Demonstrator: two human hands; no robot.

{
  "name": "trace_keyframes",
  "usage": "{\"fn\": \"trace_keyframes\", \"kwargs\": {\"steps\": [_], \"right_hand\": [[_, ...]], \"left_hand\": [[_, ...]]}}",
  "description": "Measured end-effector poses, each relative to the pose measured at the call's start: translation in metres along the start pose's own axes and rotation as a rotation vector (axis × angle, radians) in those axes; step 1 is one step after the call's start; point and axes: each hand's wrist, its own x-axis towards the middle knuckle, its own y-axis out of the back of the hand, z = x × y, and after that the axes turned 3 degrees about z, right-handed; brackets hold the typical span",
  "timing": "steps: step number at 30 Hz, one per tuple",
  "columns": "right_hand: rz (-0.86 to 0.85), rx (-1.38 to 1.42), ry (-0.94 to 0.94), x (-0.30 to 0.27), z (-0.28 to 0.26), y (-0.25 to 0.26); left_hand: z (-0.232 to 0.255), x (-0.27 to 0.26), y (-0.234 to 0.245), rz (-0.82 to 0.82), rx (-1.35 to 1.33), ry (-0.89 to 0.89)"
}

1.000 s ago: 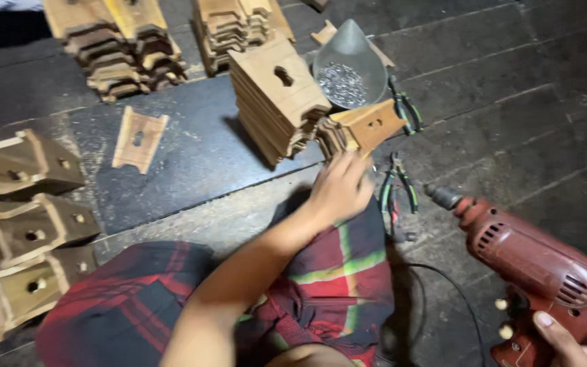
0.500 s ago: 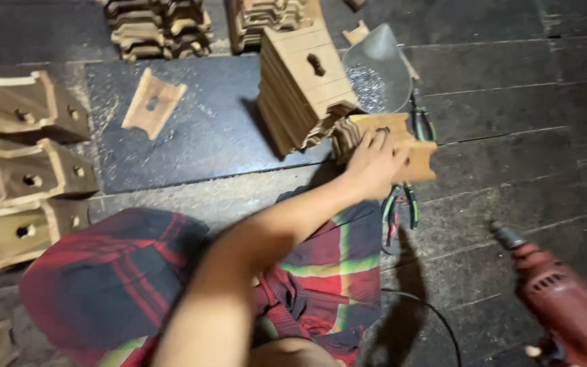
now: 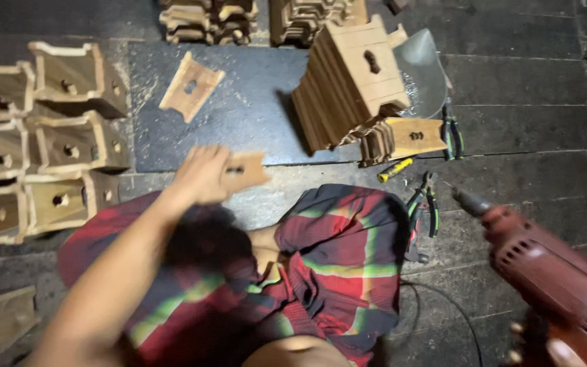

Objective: The person drills holes into small wooden pieces using a hand-held power drill.

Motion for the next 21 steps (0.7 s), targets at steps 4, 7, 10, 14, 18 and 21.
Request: {"fn": "trace_keyframes", "kwargs": {"steps": [4,7,10,14,18,21], "right_hand": [[-0.025,-0.048,0.018,0.022,-0.014,-0.058],[-0.167,-0.137,0.132,0.046,-0.023,-0.112],[-0.407,-0.269,0.206,0.060,-0.036,-0.165],[-0.571,-0.332,0.211,0.083,-0.049,-0.238],[-0.666,-0.354,0.236,0.085,-0.054,-0.283],[-0.716,-0.431,0.180,0.084,-0.057,-0.304]], "left_hand": [[-0.015,0.055,-0.010,0.035,-0.103,0.052],[-0.018,0.078,-0.024,0.048,-0.122,0.013],[-0.026,0.077,-0.039,0.007,-0.120,0.042],[-0.043,0.070,-0.048,0.032,-0.130,0.144],[-0.051,0.070,-0.057,0.037,-0.163,0.107],[-0.049,0.065,-0.056,0.058,-0.167,0.104]]}}
